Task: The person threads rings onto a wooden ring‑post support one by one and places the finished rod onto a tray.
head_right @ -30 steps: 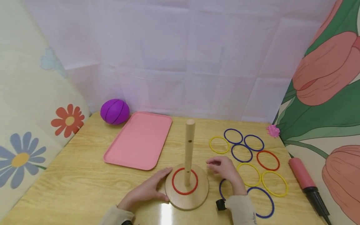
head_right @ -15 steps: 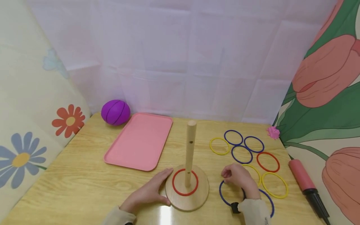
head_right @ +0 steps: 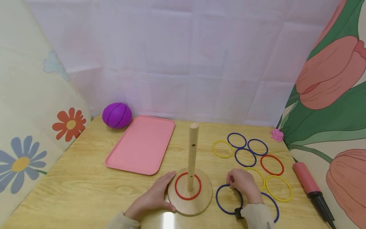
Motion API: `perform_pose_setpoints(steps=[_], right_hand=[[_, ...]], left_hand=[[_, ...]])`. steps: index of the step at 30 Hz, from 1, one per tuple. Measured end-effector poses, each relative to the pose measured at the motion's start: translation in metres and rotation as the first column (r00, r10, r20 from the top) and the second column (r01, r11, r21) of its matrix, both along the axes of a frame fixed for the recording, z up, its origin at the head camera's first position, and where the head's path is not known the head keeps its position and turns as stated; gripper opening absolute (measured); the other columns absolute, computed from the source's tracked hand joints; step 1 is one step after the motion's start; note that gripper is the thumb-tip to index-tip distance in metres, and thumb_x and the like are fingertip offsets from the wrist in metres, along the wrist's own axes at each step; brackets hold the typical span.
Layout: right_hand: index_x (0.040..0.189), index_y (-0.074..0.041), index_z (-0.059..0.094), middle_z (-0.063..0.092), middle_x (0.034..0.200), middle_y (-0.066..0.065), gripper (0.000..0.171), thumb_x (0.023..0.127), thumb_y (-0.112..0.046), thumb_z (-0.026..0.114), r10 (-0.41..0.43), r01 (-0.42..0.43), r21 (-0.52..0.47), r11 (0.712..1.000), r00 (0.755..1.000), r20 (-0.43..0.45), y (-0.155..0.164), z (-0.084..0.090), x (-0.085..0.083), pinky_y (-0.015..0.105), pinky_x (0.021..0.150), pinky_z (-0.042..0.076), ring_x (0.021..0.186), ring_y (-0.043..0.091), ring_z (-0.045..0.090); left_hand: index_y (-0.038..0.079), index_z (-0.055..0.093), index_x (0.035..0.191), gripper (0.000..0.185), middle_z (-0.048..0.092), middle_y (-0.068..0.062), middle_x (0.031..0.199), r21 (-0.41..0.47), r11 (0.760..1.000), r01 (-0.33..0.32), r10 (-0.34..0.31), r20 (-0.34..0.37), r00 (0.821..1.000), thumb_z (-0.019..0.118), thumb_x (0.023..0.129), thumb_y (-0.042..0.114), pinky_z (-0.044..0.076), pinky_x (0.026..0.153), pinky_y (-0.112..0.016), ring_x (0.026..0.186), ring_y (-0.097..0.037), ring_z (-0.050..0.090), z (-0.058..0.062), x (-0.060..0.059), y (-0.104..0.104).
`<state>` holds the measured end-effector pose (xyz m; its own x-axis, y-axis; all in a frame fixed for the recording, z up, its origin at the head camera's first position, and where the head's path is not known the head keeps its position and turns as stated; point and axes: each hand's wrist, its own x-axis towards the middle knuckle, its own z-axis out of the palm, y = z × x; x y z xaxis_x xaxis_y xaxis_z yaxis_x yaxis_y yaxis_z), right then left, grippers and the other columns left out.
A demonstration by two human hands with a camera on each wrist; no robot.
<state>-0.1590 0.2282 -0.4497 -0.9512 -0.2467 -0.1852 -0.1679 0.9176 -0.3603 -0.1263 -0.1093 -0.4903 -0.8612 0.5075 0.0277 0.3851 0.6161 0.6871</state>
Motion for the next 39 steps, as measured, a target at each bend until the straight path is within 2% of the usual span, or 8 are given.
perform_pose_setpoints(steps=[8,18,25,29,31,36,39], right_hand=[[0.074,-0.015,0.068,0.065,0.073,-0.007,0.016,0.073,-0.002,0.077,0.049,-0.059,-0.080,0.995,0.993,-0.111,0.010,-0.004,0.000,0.024,0.063,0.046,0.069,0.006,0.056],[0.084,-0.009,0.070,0.069,0.084,0.001,0.010,0.080,0.000,0.072,-0.062,0.030,-0.230,0.973,0.989,-0.133,0.015,-0.002,-0.002,0.024,0.067,0.052,0.079,0.014,0.063],[0.091,-0.004,0.071,0.071,0.088,0.007,0.009,0.083,-0.001,0.070,-0.128,0.063,-0.322,0.944,0.974,-0.184,0.016,0.007,0.002,0.022,0.066,0.054,0.083,0.023,0.067],[0.097,-0.001,0.071,0.071,0.091,0.010,0.011,0.086,-0.001,0.068,-0.191,0.118,-0.400,0.909,0.971,-0.146,0.014,0.015,0.002,0.020,0.064,0.055,0.084,0.022,0.067],[0.101,0.000,0.070,0.070,0.094,0.012,0.014,0.087,-0.002,0.067,-0.218,0.151,-0.450,0.880,0.971,-0.102,0.013,0.021,0.002,0.020,0.065,0.057,0.085,0.020,0.067],[0.110,0.005,0.066,0.068,0.101,0.017,0.021,0.091,-0.005,0.065,-0.272,0.217,-0.590,0.778,0.962,-0.004,0.009,0.039,0.006,0.022,0.072,0.060,0.084,0.008,0.066],[0.112,0.008,0.064,0.069,0.098,0.009,0.026,0.091,-0.006,0.065,-0.293,0.220,-0.668,0.711,0.956,0.003,0.006,0.050,0.009,0.021,0.073,0.060,0.082,0.001,0.066]], left_hand=[[-0.003,0.032,0.148,0.123,0.036,-0.022,0.153,0.002,0.999,-0.051,0.051,0.011,0.999,0.094,0.049,0.033,0.024,0.118,-0.058,0.143,-0.040,0.031,0.001,0.000,0.003],[-0.004,0.032,0.148,0.120,0.036,-0.022,0.153,-0.001,0.998,-0.063,0.063,0.019,0.998,0.093,0.052,0.033,0.023,0.119,-0.058,0.143,-0.040,0.031,0.002,-0.001,0.004],[-0.004,0.032,0.148,0.116,0.035,-0.023,0.153,0.015,0.997,-0.075,0.075,0.043,0.996,0.091,0.055,0.030,0.007,0.119,-0.064,0.144,-0.041,0.029,0.002,-0.002,0.006],[-0.004,0.031,0.148,0.115,0.033,-0.024,0.154,0.020,0.997,-0.079,0.078,0.059,0.995,0.091,0.056,0.029,0.004,0.120,-0.063,0.145,-0.041,0.027,0.002,-0.004,0.006],[-0.004,0.031,0.148,0.114,0.032,-0.025,0.154,0.024,0.997,-0.076,0.074,0.065,0.995,0.091,0.057,0.029,0.006,0.120,-0.062,0.145,-0.041,0.026,0.002,-0.005,0.006],[-0.006,0.030,0.148,0.113,0.030,-0.027,0.154,0.032,0.998,-0.062,0.059,0.069,0.996,0.090,0.058,0.027,0.012,0.121,-0.060,0.146,-0.042,0.024,0.003,-0.009,0.007],[-0.006,0.029,0.148,0.113,0.030,-0.026,0.154,0.034,0.998,-0.051,0.049,0.075,0.996,0.091,0.058,0.025,0.013,0.121,-0.059,0.146,-0.042,0.023,0.003,-0.012,0.008]])
